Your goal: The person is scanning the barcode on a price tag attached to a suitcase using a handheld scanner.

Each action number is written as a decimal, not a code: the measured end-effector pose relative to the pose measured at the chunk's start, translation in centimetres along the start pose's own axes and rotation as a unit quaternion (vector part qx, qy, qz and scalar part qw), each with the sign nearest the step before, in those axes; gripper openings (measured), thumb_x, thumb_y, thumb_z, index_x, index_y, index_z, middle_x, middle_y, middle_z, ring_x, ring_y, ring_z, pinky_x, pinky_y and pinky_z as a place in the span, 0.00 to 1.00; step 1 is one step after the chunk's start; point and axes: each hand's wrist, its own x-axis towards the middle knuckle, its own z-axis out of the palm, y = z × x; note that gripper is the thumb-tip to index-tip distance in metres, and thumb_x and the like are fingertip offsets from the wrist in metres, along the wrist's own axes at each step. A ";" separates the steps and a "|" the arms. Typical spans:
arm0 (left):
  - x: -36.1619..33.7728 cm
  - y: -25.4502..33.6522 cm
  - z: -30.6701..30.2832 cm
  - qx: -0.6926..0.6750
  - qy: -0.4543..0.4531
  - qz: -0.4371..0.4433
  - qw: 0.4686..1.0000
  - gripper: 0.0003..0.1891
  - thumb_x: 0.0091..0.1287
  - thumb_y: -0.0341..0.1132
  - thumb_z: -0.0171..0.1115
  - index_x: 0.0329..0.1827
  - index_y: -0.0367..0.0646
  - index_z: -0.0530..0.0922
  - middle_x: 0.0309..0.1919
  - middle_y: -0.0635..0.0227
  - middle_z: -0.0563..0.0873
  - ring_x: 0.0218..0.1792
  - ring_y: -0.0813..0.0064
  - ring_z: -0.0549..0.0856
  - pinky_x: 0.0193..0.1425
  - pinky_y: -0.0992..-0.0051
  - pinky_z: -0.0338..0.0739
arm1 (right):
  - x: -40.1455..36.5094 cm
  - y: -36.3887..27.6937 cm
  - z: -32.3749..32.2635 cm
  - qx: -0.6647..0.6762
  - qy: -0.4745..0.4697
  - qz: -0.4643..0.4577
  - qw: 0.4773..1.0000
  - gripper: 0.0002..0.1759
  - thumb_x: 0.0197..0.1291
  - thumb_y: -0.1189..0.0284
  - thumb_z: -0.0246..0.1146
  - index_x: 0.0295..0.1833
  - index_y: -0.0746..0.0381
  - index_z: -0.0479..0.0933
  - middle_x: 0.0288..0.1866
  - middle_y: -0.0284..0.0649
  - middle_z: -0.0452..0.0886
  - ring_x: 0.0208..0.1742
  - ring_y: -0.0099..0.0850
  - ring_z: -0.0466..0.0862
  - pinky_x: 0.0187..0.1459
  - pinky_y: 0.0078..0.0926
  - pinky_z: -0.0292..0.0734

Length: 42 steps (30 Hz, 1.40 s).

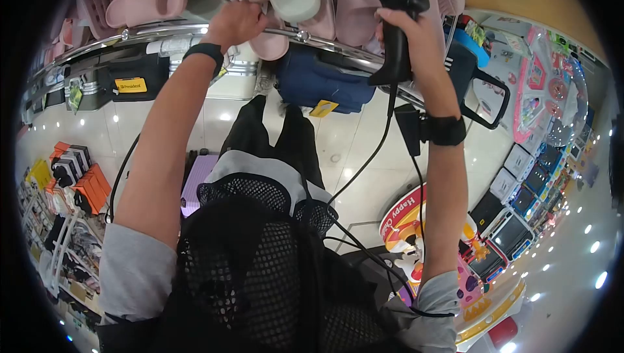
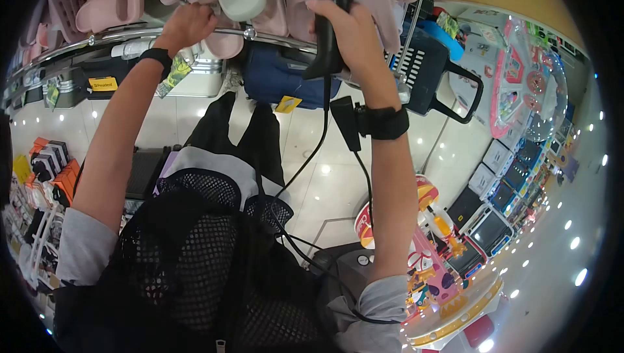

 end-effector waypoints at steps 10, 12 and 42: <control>0.0 0.6 -0.9 -0.006 -0.018 -0.015 1.000 0.20 0.66 0.41 0.49 0.26 0.35 0.80 0.27 0.47 0.84 0.33 0.47 0.84 0.43 0.55 0.80 | 0.9 -4.7 1.1 -0.107 -0.005 -0.038 0.994 0.20 0.60 0.56 0.63 0.38 0.65 0.80 0.25 0.35 0.81 0.26 0.26 0.79 0.30 0.22 0.72; 0.0 0.5 -0.8 -0.005 -0.045 -0.011 0.999 0.20 0.66 0.42 0.49 0.27 0.34 0.81 0.29 0.46 0.85 0.34 0.48 0.85 0.44 0.55 0.80 | 1.0 -3.8 2.0 -0.176 0.062 -0.023 0.982 0.23 0.58 0.56 0.64 0.33 0.71 0.78 0.24 0.42 0.81 0.26 0.37 0.80 0.30 0.33 0.71; 0.2 0.6 -0.9 0.038 -0.043 -0.034 0.998 0.17 0.62 0.40 0.51 0.20 0.40 0.80 0.24 0.48 0.84 0.32 0.47 0.84 0.41 0.54 0.80 | -4.6 0.9 -0.1 0.102 -0.020 -0.138 0.985 0.14 0.58 0.70 0.67 0.43 0.68 0.75 0.26 0.34 0.77 0.28 0.22 0.77 0.32 0.22 0.72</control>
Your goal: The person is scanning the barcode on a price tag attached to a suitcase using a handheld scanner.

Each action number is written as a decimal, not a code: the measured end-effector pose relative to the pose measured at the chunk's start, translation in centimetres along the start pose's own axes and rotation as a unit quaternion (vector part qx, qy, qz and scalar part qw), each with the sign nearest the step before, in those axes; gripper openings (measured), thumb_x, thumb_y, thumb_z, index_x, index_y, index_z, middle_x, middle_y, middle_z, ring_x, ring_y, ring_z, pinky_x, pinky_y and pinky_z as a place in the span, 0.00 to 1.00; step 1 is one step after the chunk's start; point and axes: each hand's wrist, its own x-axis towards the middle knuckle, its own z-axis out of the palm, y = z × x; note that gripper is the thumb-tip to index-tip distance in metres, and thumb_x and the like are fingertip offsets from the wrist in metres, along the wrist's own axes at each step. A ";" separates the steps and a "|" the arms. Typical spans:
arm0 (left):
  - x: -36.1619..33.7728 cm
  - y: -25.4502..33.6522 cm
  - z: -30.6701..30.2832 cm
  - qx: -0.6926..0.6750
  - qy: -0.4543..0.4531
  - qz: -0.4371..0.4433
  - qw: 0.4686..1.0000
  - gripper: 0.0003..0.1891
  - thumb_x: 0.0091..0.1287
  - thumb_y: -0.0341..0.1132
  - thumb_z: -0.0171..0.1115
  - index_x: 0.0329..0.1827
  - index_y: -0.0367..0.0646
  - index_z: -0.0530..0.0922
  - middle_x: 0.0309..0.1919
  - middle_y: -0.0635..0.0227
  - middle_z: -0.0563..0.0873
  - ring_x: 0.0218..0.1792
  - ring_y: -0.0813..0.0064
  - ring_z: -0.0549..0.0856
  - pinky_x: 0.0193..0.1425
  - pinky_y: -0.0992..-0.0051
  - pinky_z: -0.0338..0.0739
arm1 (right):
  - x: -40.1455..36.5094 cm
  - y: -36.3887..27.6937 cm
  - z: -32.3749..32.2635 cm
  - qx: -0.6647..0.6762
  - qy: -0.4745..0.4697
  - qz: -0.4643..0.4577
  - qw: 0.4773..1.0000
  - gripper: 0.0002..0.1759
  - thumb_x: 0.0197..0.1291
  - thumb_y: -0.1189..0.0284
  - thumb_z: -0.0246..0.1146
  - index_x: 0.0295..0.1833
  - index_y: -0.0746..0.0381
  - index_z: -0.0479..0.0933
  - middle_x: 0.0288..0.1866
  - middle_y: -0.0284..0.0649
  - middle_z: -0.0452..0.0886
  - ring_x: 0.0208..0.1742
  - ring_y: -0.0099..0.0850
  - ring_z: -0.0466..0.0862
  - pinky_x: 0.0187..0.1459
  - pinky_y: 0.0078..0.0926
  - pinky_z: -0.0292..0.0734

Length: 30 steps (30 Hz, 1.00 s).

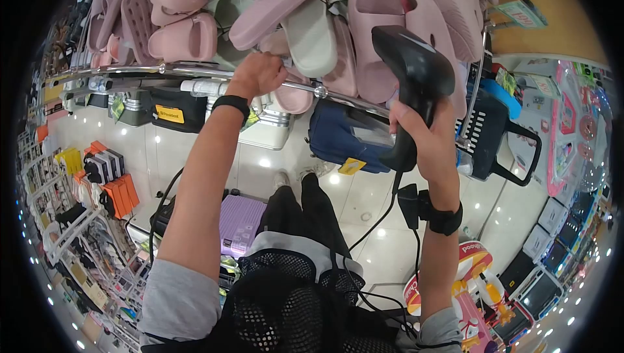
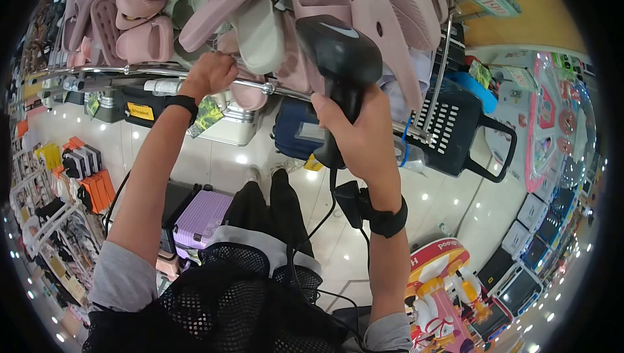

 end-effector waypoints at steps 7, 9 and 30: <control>0.0 0.0 -0.2 0.027 -0.033 -0.001 0.999 0.17 0.62 0.41 0.51 0.22 0.41 0.81 0.28 0.50 0.86 0.32 0.51 0.86 0.39 0.57 0.81 | 0.4 0.1 0.2 -0.001 0.005 -0.001 1.000 0.14 0.60 0.73 0.67 0.47 0.70 0.76 0.30 0.37 0.80 0.29 0.23 0.80 0.35 0.21 0.77; 0.0 -0.2 -0.3 0.053 -0.068 0.037 0.996 0.17 0.62 0.42 0.51 0.24 0.41 0.83 0.28 0.51 0.86 0.32 0.52 0.87 0.39 0.58 0.82 | 0.4 -0.1 0.5 -0.009 0.003 -0.004 1.000 0.15 0.60 0.73 0.66 0.49 0.70 0.76 0.31 0.36 0.80 0.30 0.22 0.80 0.36 0.21 0.76; -0.4 0.3 -0.7 -0.055 0.006 0.014 0.998 0.20 0.64 0.44 0.50 0.26 0.39 0.85 0.29 0.54 0.87 0.35 0.55 0.88 0.45 0.60 0.82 | 0.7 1.2 1.3 -0.129 0.071 -0.031 0.989 0.18 0.61 0.73 0.65 0.54 0.68 0.73 0.33 0.37 0.79 0.31 0.24 0.79 0.36 0.21 0.74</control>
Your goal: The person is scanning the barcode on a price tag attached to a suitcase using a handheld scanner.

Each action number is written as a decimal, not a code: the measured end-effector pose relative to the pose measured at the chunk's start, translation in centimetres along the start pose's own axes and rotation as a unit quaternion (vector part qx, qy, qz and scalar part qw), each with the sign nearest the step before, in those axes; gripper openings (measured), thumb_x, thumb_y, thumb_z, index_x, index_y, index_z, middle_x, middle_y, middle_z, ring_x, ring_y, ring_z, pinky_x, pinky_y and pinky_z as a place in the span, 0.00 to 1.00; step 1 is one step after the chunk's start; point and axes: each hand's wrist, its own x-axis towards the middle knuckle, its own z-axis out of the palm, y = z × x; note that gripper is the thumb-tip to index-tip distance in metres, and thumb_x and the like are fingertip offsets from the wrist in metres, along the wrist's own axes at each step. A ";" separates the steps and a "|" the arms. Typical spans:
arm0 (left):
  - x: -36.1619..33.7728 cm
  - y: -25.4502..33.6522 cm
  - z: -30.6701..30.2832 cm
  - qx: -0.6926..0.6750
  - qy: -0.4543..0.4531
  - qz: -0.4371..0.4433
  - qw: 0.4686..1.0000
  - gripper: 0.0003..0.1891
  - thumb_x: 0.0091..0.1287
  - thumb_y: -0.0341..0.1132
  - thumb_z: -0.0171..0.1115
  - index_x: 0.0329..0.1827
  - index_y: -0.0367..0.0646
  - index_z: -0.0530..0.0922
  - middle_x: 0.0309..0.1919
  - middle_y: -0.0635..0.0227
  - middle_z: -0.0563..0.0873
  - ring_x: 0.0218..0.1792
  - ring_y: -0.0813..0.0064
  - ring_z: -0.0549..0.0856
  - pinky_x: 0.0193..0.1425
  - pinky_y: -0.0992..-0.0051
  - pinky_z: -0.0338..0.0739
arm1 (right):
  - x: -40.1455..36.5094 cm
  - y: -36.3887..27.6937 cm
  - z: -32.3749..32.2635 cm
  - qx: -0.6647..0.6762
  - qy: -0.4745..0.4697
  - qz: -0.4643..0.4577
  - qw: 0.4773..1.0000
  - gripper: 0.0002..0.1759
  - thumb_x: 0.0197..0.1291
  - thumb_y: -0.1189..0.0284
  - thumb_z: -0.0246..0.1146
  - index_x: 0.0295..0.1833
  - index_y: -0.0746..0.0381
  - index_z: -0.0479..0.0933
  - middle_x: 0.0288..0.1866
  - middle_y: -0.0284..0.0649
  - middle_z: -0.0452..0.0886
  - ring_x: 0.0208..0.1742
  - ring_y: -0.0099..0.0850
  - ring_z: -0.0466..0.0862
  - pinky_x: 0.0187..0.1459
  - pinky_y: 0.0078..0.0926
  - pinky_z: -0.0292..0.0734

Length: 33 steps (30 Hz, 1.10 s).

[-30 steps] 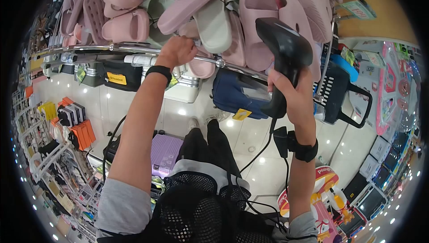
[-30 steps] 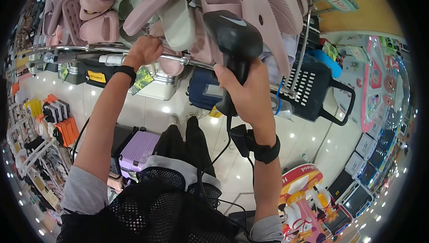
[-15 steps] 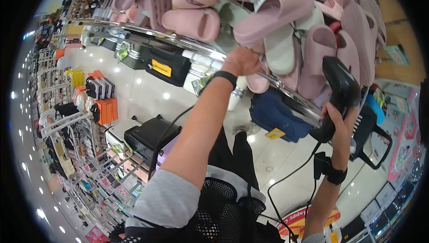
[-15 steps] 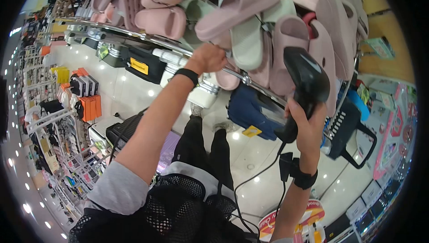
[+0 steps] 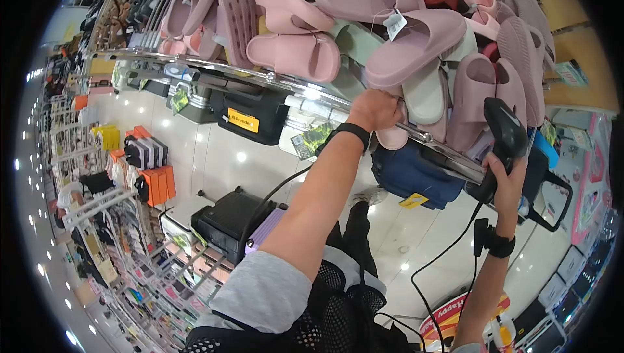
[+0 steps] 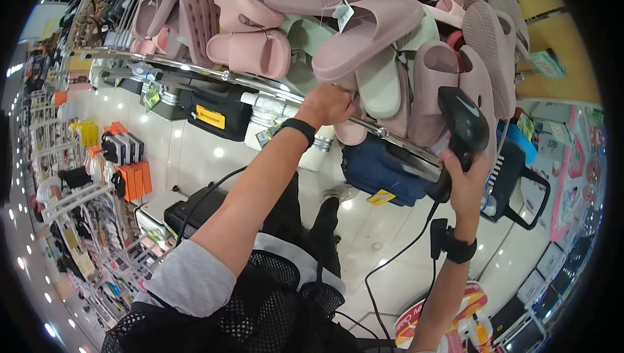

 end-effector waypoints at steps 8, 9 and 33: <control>0.2 -0.3 0.8 -0.039 0.031 0.024 0.998 0.20 0.64 0.44 0.50 0.26 0.39 0.85 0.30 0.55 0.88 0.36 0.57 0.88 0.45 0.61 0.82 | 0.1 0.1 -0.2 -0.026 0.046 0.006 0.999 0.17 0.62 0.73 0.63 0.54 0.68 0.72 0.37 0.38 0.79 0.35 0.24 0.78 0.37 0.21 0.73; 0.1 -0.3 0.8 -0.040 0.029 0.029 0.998 0.20 0.64 0.44 0.50 0.26 0.39 0.85 0.30 0.55 0.88 0.36 0.57 0.88 0.45 0.61 0.82 | 0.1 0.0 0.0 -0.032 0.043 0.004 0.999 0.17 0.62 0.72 0.63 0.54 0.67 0.72 0.37 0.38 0.78 0.35 0.24 0.78 0.37 0.21 0.73; 0.2 -0.3 0.6 -0.060 0.052 0.032 0.996 0.21 0.64 0.44 0.52 0.28 0.36 0.85 0.31 0.50 0.87 0.37 0.52 0.87 0.48 0.58 0.80 | 0.9 -0.7 0.9 -0.057 0.035 -0.027 0.997 0.17 0.59 0.74 0.66 0.52 0.69 0.74 0.36 0.37 0.78 0.35 0.25 0.78 0.37 0.22 0.73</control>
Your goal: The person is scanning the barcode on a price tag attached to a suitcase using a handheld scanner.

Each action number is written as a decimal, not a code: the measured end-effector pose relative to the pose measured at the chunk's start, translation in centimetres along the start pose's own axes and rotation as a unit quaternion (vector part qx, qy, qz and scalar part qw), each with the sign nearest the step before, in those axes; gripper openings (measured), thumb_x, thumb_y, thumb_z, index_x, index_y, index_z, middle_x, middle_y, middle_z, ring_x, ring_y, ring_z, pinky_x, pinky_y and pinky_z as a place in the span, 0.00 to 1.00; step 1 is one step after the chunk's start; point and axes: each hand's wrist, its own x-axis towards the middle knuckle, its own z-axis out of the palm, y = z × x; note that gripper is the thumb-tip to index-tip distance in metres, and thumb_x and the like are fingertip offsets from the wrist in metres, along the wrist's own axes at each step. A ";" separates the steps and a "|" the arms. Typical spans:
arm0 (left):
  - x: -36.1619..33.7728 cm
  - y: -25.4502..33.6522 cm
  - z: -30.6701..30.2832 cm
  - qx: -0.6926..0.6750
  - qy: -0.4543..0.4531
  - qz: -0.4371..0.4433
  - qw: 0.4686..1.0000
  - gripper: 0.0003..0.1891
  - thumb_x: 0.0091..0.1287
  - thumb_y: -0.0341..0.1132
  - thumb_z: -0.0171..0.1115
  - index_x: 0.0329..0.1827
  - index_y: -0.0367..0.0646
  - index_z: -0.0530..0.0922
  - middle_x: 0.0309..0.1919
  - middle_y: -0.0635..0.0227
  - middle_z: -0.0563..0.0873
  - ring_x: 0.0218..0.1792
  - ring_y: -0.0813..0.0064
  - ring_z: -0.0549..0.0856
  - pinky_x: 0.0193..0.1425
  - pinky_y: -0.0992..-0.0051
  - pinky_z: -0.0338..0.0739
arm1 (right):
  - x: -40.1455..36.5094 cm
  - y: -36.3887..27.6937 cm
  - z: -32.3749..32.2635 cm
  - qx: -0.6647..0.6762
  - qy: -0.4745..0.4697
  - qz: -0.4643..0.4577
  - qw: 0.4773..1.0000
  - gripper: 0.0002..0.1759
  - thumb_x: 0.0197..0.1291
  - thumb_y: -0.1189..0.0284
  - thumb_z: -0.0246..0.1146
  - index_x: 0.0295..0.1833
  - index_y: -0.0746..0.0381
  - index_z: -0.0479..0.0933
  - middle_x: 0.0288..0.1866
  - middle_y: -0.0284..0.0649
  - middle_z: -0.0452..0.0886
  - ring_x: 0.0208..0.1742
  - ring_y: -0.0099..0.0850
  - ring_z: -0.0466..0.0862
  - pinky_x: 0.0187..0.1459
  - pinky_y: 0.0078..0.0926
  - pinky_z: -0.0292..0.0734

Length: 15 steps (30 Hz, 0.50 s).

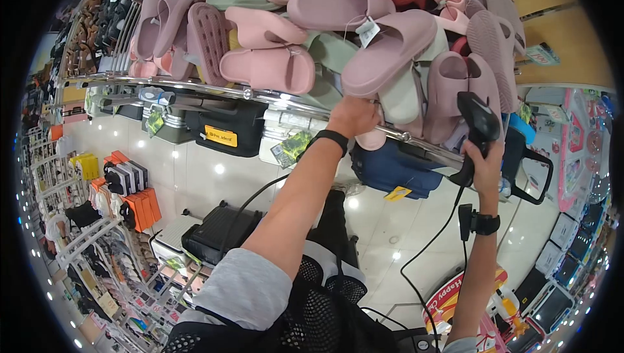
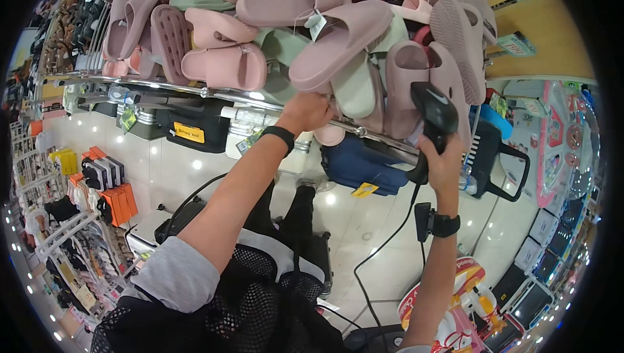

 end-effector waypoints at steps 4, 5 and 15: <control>-0.1 0.0 0.0 0.024 0.075 0.032 0.996 0.21 0.64 0.44 0.52 0.26 0.37 0.84 0.30 0.49 0.87 0.36 0.52 0.87 0.47 0.58 0.80 | 0.3 0.2 -0.4 -0.012 -0.012 0.028 0.999 0.17 0.55 0.73 0.67 0.48 0.71 0.76 0.33 0.40 0.81 0.31 0.27 0.81 0.36 0.26 0.76; -0.3 0.0 0.1 0.020 0.075 0.028 0.997 0.21 0.64 0.44 0.52 0.26 0.37 0.84 0.30 0.49 0.87 0.36 0.52 0.87 0.47 0.58 0.80 | 0.4 0.0 -0.3 -0.014 -0.022 0.032 0.999 0.16 0.55 0.73 0.67 0.46 0.71 0.77 0.31 0.40 0.81 0.30 0.26 0.81 0.36 0.26 0.76; 0.0 0.2 -0.3 0.074 -0.018 0.026 0.997 0.19 0.64 0.43 0.52 0.23 0.40 0.83 0.26 0.54 0.87 0.33 0.56 0.87 0.41 0.61 0.82 | 0.2 -0.1 -0.1 -0.038 -0.008 0.012 0.999 0.15 0.53 0.71 0.69 0.41 0.70 0.79 0.25 0.42 0.82 0.27 0.28 0.82 0.34 0.26 0.75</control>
